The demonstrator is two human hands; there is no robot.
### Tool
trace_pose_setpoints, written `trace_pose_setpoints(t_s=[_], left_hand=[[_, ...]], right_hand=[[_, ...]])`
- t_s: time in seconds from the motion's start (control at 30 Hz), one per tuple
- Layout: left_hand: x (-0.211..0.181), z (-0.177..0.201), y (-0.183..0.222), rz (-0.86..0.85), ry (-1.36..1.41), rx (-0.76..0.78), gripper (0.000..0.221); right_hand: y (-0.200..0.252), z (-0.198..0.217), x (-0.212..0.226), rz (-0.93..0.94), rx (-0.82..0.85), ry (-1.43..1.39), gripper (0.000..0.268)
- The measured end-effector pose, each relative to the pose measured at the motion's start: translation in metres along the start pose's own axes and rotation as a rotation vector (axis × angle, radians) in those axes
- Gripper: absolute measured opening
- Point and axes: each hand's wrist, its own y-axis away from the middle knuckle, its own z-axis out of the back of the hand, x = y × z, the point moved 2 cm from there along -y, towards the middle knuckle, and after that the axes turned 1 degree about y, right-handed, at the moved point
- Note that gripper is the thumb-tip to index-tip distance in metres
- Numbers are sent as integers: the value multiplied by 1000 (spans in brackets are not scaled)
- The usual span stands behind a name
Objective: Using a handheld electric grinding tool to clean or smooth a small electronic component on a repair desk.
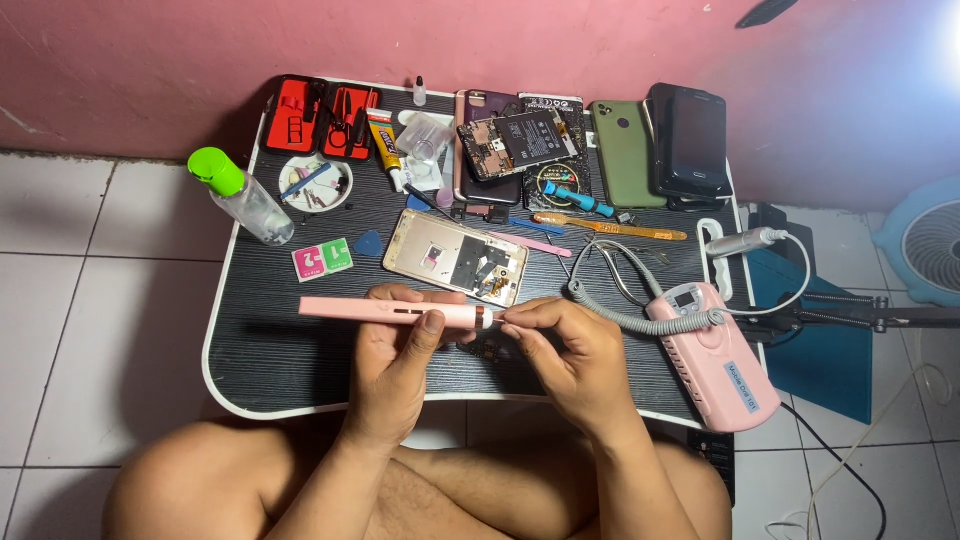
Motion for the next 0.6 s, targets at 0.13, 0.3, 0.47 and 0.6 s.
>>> trace_pose_setpoints(t_s=[0.13, 0.3, 0.47, 0.6], left_hand=[[0, 0, 0, -2, -5, 15, 28], [-1, -2, 0, -1, 8, 28, 28], [1, -2, 1, -25, -24, 41, 27], [3, -2, 2, -52, -68, 59, 26]], right_hand=[[3, 2, -5, -56, 9, 2, 5], [8, -1, -13, -146, -16, -122, 5], [12, -4, -21, -132, -22, -153, 4], [12, -4, -24, -114, -16, -159, 4]])
